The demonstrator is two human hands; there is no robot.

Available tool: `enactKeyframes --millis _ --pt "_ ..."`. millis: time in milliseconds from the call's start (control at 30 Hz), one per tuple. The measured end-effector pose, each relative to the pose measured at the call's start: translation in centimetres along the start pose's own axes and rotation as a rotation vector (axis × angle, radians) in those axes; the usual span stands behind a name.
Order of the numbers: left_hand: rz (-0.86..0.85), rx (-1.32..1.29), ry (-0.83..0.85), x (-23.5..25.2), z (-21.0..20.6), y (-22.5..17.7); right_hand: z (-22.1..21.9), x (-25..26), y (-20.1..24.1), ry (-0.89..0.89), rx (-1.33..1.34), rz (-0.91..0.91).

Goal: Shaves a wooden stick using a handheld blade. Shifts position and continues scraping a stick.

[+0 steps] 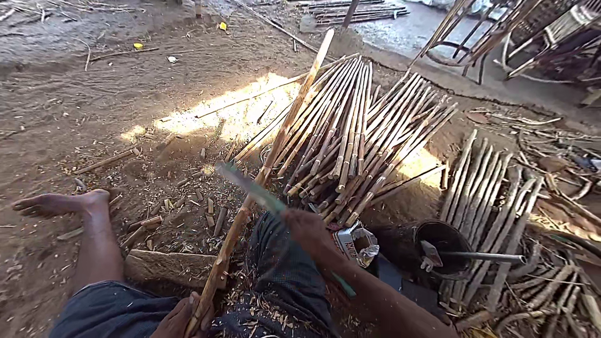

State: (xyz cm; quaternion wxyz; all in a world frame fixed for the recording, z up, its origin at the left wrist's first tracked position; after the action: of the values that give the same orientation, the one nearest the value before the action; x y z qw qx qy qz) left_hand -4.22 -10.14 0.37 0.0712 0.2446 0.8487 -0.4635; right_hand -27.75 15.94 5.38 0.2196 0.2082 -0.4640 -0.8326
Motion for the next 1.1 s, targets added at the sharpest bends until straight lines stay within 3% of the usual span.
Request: enactKeyframes --millis 67,133,167,233,300,400,533,600,700,767,900,1000,1033,1100 --pt "-0.023 -0.019 -0.135 0.3 -2.1 -2.8 0.1 1.1 -0.4 -0.065 0.027 0.008" --pt "0.001 0.133 -0.5 1.5 -8.1 -10.8 -0.8 0.6 0.5 0.089 -0.076 0.065" --pt "0.091 0.244 -0.619 2.2 -12.1 -15.0 -0.8 0.4 0.6 0.119 -0.114 0.07" --pt "0.128 0.308 -0.609 2.5 -15.5 -18.3 0.4 1.1 0.2 -0.001 -0.035 0.056" --pt "0.116 0.281 -0.576 2.2 -16.2 -18.4 0.6 1.7 -0.3 -0.078 0.057 0.015" --pt "0.028 0.327 -0.579 2.0 -14.6 -16.4 -0.6 1.3 0.9 0.078 -0.014 0.121" --pt "-0.133 0.049 -0.537 2.3 -12.8 -14.3 -0.6 2.1 1.1 0.067 0.046 0.139" --pt "-0.119 0.026 -0.537 2.3 -13.9 -15.5 -1.3 1.8 0.7 0.061 0.1 0.077" --pt "-0.139 0.032 -0.5 2.1 -13.8 -15.0 1.4 2.3 1.2 -0.005 0.002 0.117" --pt "-0.13 0.109 -0.517 1.6 -13.7 -14.6 1.8 2.3 1.3 -0.062 0.122 0.092" --pt "-0.038 0.226 -0.528 2.1 -14.3 -15.6 0.8 1.3 2.6 0.109 -0.029 0.163" --pt "-0.09 0.035 -0.497 2.1 -14.2 -15.3 1.9 2.2 1.0 -0.009 0.12 0.063" --pt "-0.104 0.023 -0.506 2.1 -14.1 -15.2 1.5 2.1 0.9 0.016 0.154 0.033" --pt "-0.121 0.101 -0.526 2.1 -13.0 -14.7 -0.6 0.5 1.9 0.226 0.031 0.126"
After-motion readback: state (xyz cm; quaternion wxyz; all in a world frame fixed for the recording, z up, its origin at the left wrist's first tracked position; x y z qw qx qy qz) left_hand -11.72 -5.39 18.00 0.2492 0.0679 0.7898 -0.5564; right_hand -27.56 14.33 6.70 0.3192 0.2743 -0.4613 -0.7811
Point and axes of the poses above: each hand's wrist, its own x-axis towards the middle knuckle, its own z-axis out of the back of the hand, y = z × x, the point moved 1 cm from there along x, towards the middle knuckle, and after that the axes turned 9 degrees about x, right-handed, at the moved point
